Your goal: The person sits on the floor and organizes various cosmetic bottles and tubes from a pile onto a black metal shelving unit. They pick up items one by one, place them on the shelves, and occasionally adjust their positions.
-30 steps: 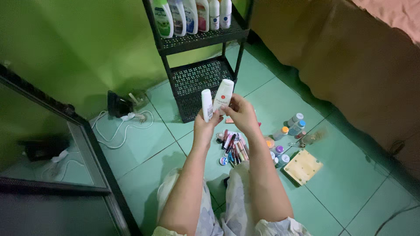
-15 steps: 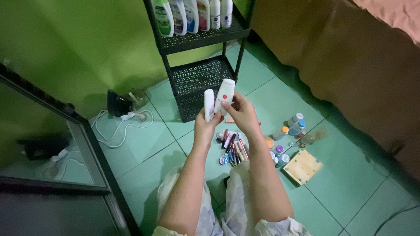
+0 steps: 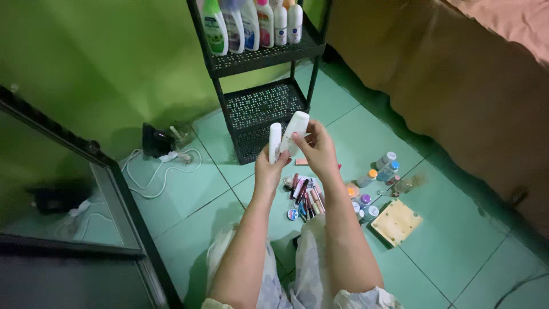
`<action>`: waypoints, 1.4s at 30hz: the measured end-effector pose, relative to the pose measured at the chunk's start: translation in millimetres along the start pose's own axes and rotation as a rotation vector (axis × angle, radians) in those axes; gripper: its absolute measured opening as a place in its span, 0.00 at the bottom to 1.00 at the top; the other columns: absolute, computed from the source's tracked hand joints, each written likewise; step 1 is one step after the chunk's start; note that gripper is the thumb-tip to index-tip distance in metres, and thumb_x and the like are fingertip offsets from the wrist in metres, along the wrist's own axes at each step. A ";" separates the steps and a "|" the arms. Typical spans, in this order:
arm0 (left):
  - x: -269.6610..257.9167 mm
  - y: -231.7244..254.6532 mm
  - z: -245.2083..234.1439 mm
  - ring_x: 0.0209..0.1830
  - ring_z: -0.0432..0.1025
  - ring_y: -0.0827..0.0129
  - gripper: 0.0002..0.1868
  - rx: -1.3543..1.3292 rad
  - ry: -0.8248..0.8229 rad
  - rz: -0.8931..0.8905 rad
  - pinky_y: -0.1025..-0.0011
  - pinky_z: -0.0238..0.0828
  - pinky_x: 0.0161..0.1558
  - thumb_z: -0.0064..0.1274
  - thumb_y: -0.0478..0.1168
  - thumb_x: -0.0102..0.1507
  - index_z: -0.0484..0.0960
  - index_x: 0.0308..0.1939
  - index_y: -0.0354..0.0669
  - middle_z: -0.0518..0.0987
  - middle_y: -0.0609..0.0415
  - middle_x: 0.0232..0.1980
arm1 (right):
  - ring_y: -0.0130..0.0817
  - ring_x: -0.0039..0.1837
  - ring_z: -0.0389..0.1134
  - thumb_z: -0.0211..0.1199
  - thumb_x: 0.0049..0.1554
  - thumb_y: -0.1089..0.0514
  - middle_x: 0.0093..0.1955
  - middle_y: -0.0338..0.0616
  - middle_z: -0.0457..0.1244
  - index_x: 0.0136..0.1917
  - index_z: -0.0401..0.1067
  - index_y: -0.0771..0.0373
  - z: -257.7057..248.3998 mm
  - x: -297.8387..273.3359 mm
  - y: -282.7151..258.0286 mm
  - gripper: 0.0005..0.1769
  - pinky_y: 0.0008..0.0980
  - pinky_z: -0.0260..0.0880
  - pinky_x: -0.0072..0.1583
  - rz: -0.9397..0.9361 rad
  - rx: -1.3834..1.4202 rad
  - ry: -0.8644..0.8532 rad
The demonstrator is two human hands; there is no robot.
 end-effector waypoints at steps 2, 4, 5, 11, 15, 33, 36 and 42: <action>1.1 -3.3 -1.6 0.46 0.79 0.67 0.21 0.021 0.010 0.005 0.68 0.83 0.47 0.58 0.33 0.63 0.76 0.60 0.31 0.81 0.47 0.52 | 0.23 0.48 0.69 0.67 0.59 0.62 0.55 0.43 0.68 0.68 0.64 0.67 0.0 -1.2 -2.1 0.26 0.25 0.71 0.49 -0.015 0.020 0.005; 2.1 -4.5 -2.1 0.46 0.78 0.67 0.22 0.035 0.011 0.005 0.68 0.83 0.47 0.58 0.34 0.63 0.76 0.61 0.31 0.81 0.47 0.52 | 0.24 0.46 0.68 0.68 0.59 0.64 0.53 0.45 0.68 0.70 0.62 0.66 0.4 -1.9 -6.6 0.28 0.26 0.70 0.48 -0.012 0.000 0.000; 2.2 -5.1 -2.3 0.46 0.78 0.67 0.23 0.042 0.012 0.004 0.68 0.83 0.46 0.58 0.34 0.63 0.75 0.61 0.32 0.81 0.47 0.52 | 0.23 0.46 0.68 0.68 0.59 0.64 0.52 0.45 0.68 0.71 0.62 0.65 0.4 -2.8 -8.8 0.29 0.26 0.70 0.47 -0.007 -0.005 0.000; 0.8 -5.2 -3.0 0.47 0.79 0.67 0.24 0.041 0.013 -0.023 0.68 0.83 0.46 0.58 0.34 0.63 0.74 0.62 0.32 0.81 0.47 0.52 | 0.23 0.46 0.67 0.68 0.58 0.63 0.52 0.45 0.69 0.75 0.61 0.60 2.2 -5.2 -17.7 0.34 0.25 0.69 0.47 -0.009 -0.020 -0.013; 0.7 -2.9 -3.6 0.46 0.79 0.67 0.23 0.044 0.020 -0.001 0.68 0.83 0.46 0.57 0.34 0.63 0.74 0.63 0.32 0.81 0.47 0.52 | 0.22 0.44 0.65 0.68 0.59 0.63 0.51 0.43 0.68 0.75 0.61 0.60 4.2 -4.8 -17.9 0.33 0.25 0.67 0.45 0.004 -0.006 -0.009; 24.3 -85.3 -69.8 0.34 0.72 0.67 0.14 0.384 0.386 0.090 0.63 0.72 0.37 0.61 0.44 0.64 0.79 0.42 0.36 0.79 0.49 0.35 | 0.34 0.43 0.69 0.63 0.59 0.61 0.44 0.49 0.66 0.65 0.63 0.65 20.6 -12.5 60.4 0.22 0.35 0.69 0.44 0.035 -0.394 0.310; 12.5 -89.1 -62.0 0.33 0.74 0.59 0.16 0.444 0.448 0.142 0.61 0.73 0.37 0.61 0.46 0.63 0.80 0.42 0.35 0.80 0.47 0.34 | 0.40 0.41 0.69 0.62 0.59 0.57 0.42 0.53 0.67 0.68 0.62 0.63 35.3 -13.0 101.9 0.26 0.40 0.68 0.44 0.296 -0.473 0.247; -31.3 -50.9 -74.9 0.38 0.76 0.43 0.23 0.909 0.190 0.087 0.54 0.72 0.38 0.63 0.52 0.59 0.79 0.46 0.37 0.82 0.40 0.39 | 0.49 0.40 0.70 0.64 0.58 0.54 0.40 0.56 0.67 0.68 0.66 0.59 44.5 -64.4 124.9 0.26 0.43 0.69 0.44 0.487 -0.560 0.008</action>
Point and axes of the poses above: each hand's wrist, its own x-axis towards the middle knuckle, its own z-axis out of the palm, y = z × x, the point moved 8 cm from there along x, towards the middle knuckle
